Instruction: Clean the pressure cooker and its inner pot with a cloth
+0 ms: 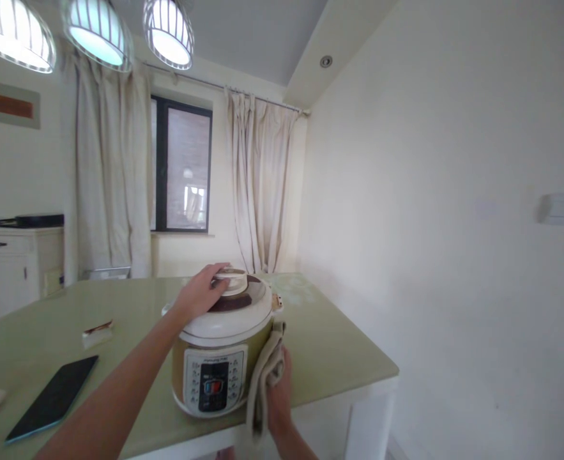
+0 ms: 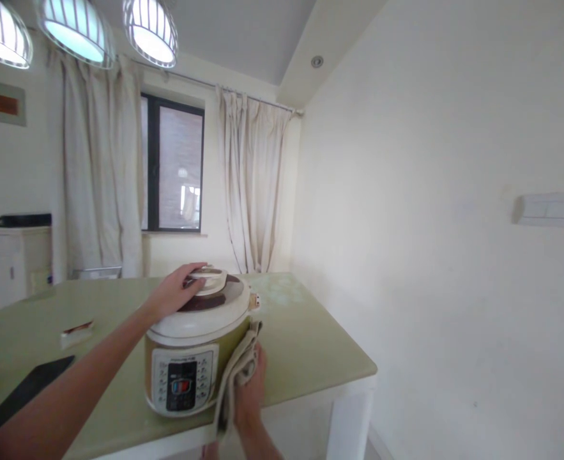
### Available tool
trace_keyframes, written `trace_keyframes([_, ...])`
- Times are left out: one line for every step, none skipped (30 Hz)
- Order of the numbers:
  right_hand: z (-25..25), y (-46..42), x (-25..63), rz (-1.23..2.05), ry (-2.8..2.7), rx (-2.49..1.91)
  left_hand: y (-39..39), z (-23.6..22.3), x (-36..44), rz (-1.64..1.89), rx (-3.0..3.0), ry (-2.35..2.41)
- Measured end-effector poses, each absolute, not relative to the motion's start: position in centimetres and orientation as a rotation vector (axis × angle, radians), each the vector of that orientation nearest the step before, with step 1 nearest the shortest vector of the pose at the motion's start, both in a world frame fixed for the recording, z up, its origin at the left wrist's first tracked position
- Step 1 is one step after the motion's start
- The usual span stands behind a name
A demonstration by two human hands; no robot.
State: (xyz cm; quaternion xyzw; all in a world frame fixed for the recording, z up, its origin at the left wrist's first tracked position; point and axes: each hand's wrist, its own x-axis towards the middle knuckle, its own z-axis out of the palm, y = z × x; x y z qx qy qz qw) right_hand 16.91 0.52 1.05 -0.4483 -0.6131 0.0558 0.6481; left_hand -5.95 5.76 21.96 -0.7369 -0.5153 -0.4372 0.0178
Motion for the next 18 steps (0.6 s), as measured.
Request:
trace_keyframes([0.4,-0.9,15.7,0.013,-1.358,-1.038,5.8,22.0,-6.0,-1.353,-2.289,-1.601])
trace_keyframes([0.5,-2.2,14.6,-0.070,-1.371,-1.049,5.8,21.9,-6.0,-1.356,-2.293,-1.597])
trace_keyframes([1.1,-3.1,13.7,-0.122,-1.420,-1.051,5.8,21.9,-6.1,-1.369,-2.298,-1.590])
trace_keyframes([2.3,-3.6,13.1,-0.180,-1.482,-1.034,5.9,21.9,-6.2,-1.392,-2.306,-1.581])
trace_keyframes([4.0,-3.9,12.8,-0.239,-1.547,-1.005,5.9,22.0,-6.3,-1.419,-2.318,-1.573])
trace_keyframes([6.0,-3.7,13.0,-0.294,-1.604,-0.970,5.9,22.0,-6.3,-1.450,-2.331,-1.569])
trace_keyframes([8.2,-3.3,13.5,-0.339,-1.686,-0.924,6.0,22.0,-6.4,-1.481,-2.346,-1.567])
trace_keyframes([10.6,-2.6,14.3,-0.364,-1.774,-0.887,6.0,22.0,-6.5,-1.511,-2.362,-1.564])
trace_keyframes([12.9,-1.6,15.2,-0.356,-1.839,-0.881,6.0,22.0,-6.6,-1.537,-2.376,-1.560])
trace_keyframes([15.2,-0.4,16.2,-0.319,-1.878,-0.922,6.0,22.0,-6.6,-1.557,-2.381,-1.560])
trace_keyframes([17.3,0.9,17.2,-0.249,-1.889,-1.030,6.0,22.0,-6.6,-1.570,-2.381,-1.559])
trace_keyframes([19.2,2.2,18.0,-0.161,-1.915,-1.184,5.9,22.0,-6.6,-1.574,-2.377,-1.558])
trace_keyframes([20.8,3.4,18.5,-0.078,-1.968,-1.350,5.9,22.1,-6.6,-1.570,-2.369,-1.562])
trace_keyframes([22.1,4.3,18.8,-0.044,-1.995,-1.420,5.8,22.1,-6.5,-1.566,-2.357,-1.571])
trace_keyframes([23.0,4.9,18.8,-0.032,-2.013,-1.459,5.7,22.2,-6.5,-1.567,-2.341,-1.585])
trace_keyframes([23.6,5.0,18.5,-0.030,-2.039,-1.479,5.6,22.2,-6.5,-1.576,-2.326,-1.600])
trace_keyframes([23.8,4.7,18.1,-0.055,-2.064,-1.457,5.5,22.3,-6.4,-1.595,-2.312,-1.614])
trace_keyframes([23.7,4.0,17.4,-0.104,-2.094,-1.408,5.3,22.4,-6.4,-1.630,-2.295,-1.625])
